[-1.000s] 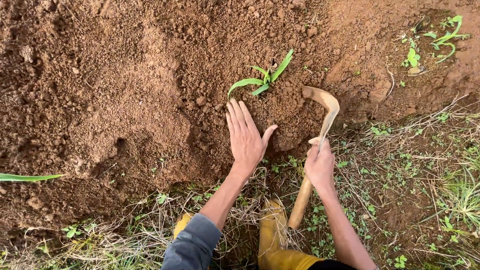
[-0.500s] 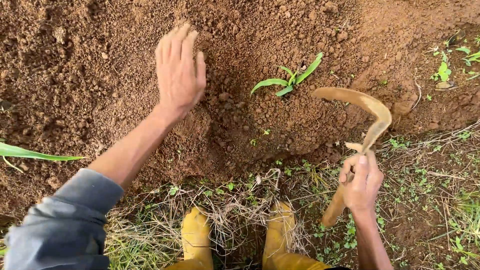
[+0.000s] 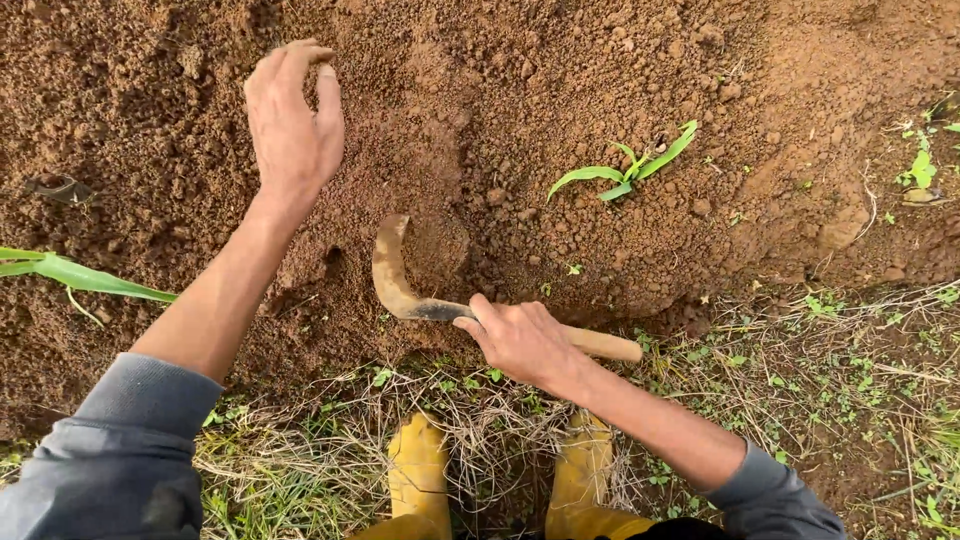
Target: Using a sickle to loosen soil and hands to mound it around the base of young plants in a field.
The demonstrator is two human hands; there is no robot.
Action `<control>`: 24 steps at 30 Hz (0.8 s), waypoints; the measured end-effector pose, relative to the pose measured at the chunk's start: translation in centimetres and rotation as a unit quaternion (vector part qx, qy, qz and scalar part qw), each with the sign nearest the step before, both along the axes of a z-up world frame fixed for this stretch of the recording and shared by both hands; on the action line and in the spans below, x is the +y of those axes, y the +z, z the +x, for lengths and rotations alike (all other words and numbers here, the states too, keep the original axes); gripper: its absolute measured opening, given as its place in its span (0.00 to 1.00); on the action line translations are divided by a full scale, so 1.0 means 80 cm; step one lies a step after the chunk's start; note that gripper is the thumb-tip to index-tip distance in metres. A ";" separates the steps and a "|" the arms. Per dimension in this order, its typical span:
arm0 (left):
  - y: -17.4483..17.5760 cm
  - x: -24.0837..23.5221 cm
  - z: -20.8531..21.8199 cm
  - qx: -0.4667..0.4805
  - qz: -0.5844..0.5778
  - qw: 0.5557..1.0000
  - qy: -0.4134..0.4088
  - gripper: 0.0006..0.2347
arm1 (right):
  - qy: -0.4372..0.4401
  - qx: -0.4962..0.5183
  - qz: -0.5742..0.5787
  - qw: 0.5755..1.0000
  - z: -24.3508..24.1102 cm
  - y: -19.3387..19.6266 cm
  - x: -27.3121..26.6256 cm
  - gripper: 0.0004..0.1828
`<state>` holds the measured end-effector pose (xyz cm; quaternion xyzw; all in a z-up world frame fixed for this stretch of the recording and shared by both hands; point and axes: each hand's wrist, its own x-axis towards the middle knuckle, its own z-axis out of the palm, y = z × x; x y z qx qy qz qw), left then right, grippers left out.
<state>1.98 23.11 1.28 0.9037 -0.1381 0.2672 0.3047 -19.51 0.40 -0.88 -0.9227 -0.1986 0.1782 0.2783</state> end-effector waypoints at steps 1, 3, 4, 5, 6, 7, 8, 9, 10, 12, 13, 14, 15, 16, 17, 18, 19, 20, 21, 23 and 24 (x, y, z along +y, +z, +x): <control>-0.010 0.000 -0.005 0.017 0.017 0.999 -0.024 0.08 | -0.013 -0.010 -0.014 1.000 0.000 -0.003 -0.006 0.16; -0.023 0.001 -0.025 0.040 0.039 0.997 -0.052 0.09 | -0.030 -0.014 -0.024 0.999 -0.004 -0.012 -0.024 0.16; -0.026 -0.003 -0.037 0.052 0.049 0.994 -0.085 0.12 | -0.062 -0.041 -0.028 0.997 -0.002 -0.018 -0.044 0.14; -0.028 -0.007 -0.049 0.064 0.059 0.989 -0.118 0.15 | -0.094 -0.069 -0.032 0.993 0.001 -0.023 -0.064 0.13; -0.031 -0.015 -0.057 0.062 0.058 0.989 -0.117 0.15 | -0.093 -0.071 -0.033 0.993 -0.002 -0.011 -0.064 0.13; -0.035 -0.023 -0.066 0.136 0.134 0.974 -0.123 0.20 | -0.122 -0.007 0.008 0.992 -0.004 0.001 -0.065 0.16; -0.038 -0.031 -0.075 0.209 0.210 0.947 -0.126 0.25 | -0.150 0.058 0.051 0.986 -0.008 0.012 -0.066 0.22; -0.048 -0.033 -0.068 0.208 0.210 0.947 -0.126 0.25 | -0.149 0.057 0.051 0.986 -0.002 0.026 -0.058 0.22; -0.060 -0.035 -0.065 0.144 0.109 0.976 -0.122 0.21 | -0.194 0.078 0.123 0.970 0.000 0.039 -0.050 0.23; -0.067 -0.035 -0.057 0.077 0.008 0.990 -0.116 0.17 | -0.236 0.099 0.194 0.947 0.021 0.053 -0.038 0.23; -0.062 -0.033 -0.051 0.079 -0.083 0.988 -0.107 0.17 | -0.253 0.135 0.257 0.923 0.040 0.054 -0.034 0.17; -0.058 -0.033 -0.048 0.082 -0.175 0.976 -0.099 0.17 | -0.270 0.173 0.317 0.893 0.056 0.055 -0.031 0.16; -0.055 -0.033 -0.054 0.084 -0.175 0.976 -0.097 0.17 | -0.270 0.176 0.316 0.892 0.071 0.054 -0.027 0.16; -0.050 -0.035 -0.057 0.091 -0.159 0.978 -0.101 0.18 | -0.283 0.187 0.303 0.891 0.088 0.053 -0.023 0.17; -0.044 -0.036 -0.060 0.098 -0.142 0.979 -0.105 0.19 | -0.295 0.199 0.291 0.888 0.105 0.054 -0.020 0.18; -0.040 -0.037 -0.062 0.098 -0.141 0.979 -0.105 0.19 | -0.296 0.199 0.291 0.888 0.099 0.049 -0.020 0.18; -0.035 -0.038 -0.064 0.122 -0.119 0.977 -0.126 0.20 | -0.277 0.176 0.249 0.911 0.092 0.046 -0.020 0.18; -0.030 -0.036 -0.067 0.145 -0.095 0.974 -0.145 0.20 | -0.257 0.153 0.207 0.932 0.086 0.042 -0.018 0.17; -0.031 -0.034 -0.068 0.146 -0.094 0.974 -0.144 0.20 | -0.255 0.153 0.208 0.932 0.078 0.042 -0.027 0.17; -0.036 -0.034 -0.065 0.185 0.005 0.973 -0.140 0.21 | -0.251 0.208 0.333 0.885 0.064 0.044 -0.049 0.20; -0.037 -0.035 -0.066 0.185 0.003 0.973 -0.140 0.21 | -0.251 0.208 0.332 0.885 0.056 0.040 -0.058 0.20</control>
